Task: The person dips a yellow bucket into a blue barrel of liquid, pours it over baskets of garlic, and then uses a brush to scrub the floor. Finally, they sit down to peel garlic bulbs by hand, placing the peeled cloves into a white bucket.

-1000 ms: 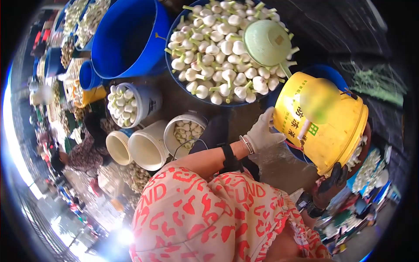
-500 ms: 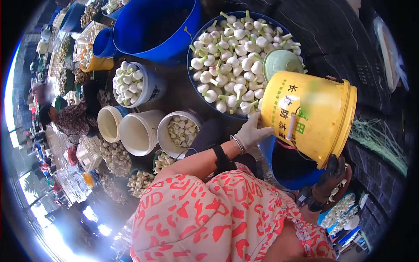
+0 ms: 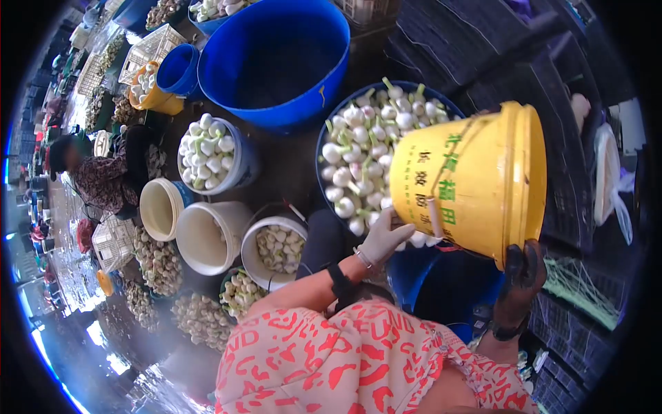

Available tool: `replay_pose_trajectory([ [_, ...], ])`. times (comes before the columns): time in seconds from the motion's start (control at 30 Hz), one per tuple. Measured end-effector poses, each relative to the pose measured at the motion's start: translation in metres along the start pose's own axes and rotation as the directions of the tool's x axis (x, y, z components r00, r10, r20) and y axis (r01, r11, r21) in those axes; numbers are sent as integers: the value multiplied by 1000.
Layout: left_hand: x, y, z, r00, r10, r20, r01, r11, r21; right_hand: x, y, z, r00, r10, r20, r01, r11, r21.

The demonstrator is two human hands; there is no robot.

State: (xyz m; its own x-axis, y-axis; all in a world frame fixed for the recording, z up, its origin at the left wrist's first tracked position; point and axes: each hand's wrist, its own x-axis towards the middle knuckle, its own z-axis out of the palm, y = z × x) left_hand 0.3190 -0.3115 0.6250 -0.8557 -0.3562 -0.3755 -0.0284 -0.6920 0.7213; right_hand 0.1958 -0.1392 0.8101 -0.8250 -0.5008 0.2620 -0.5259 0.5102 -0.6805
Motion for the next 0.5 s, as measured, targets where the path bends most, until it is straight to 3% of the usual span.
replay_pose_trajectory([
  [0.03, 11, 9, -15, 996, 59, -67, -65, 994, -88, 23, -19, 25, 961, -274, 38, 274, 927, -255],
  [0.07, 27, 12, -40, 986, 111, -122, -110, 994, 16, 46, -33, 48, 961, -271, 47, 274, 926, -260],
  [0.13, 43, 65, -68, 928, 193, -319, -212, 977, -27, 96, -57, 101, 856, -436, 277, 489, 857, -163],
  [0.2, 71, 108, -110, 839, 349, -417, -376, 927, 20, 145, -84, 167, 766, -609, 206, 633, 771, -71],
  [0.27, 95, 166, -148, 705, 462, -539, -506, 859, 74, 195, -107, 238, 815, -543, 201, 521, 839, 155],
  [0.33, 116, 212, -207, 635, 541, -551, -498, 832, 244, 247, -112, 324, 759, -642, 108, 582, 744, 329],
  [0.4, 144, 247, -268, 521, 490, -699, -433, 857, 278, 283, -122, 418, 904, -410, 119, 293, 799, 524],
  [0.47, 185, 267, -344, 409, 524, -747, -336, 848, 410, 315, -108, 510, 915, -214, 343, 17, 868, 496],
  [0.5, 208, 267, -389, 415, 529, -740, -327, 846, 421, 320, -103, 546, 907, -92, 410, -116, 883, 455],
])
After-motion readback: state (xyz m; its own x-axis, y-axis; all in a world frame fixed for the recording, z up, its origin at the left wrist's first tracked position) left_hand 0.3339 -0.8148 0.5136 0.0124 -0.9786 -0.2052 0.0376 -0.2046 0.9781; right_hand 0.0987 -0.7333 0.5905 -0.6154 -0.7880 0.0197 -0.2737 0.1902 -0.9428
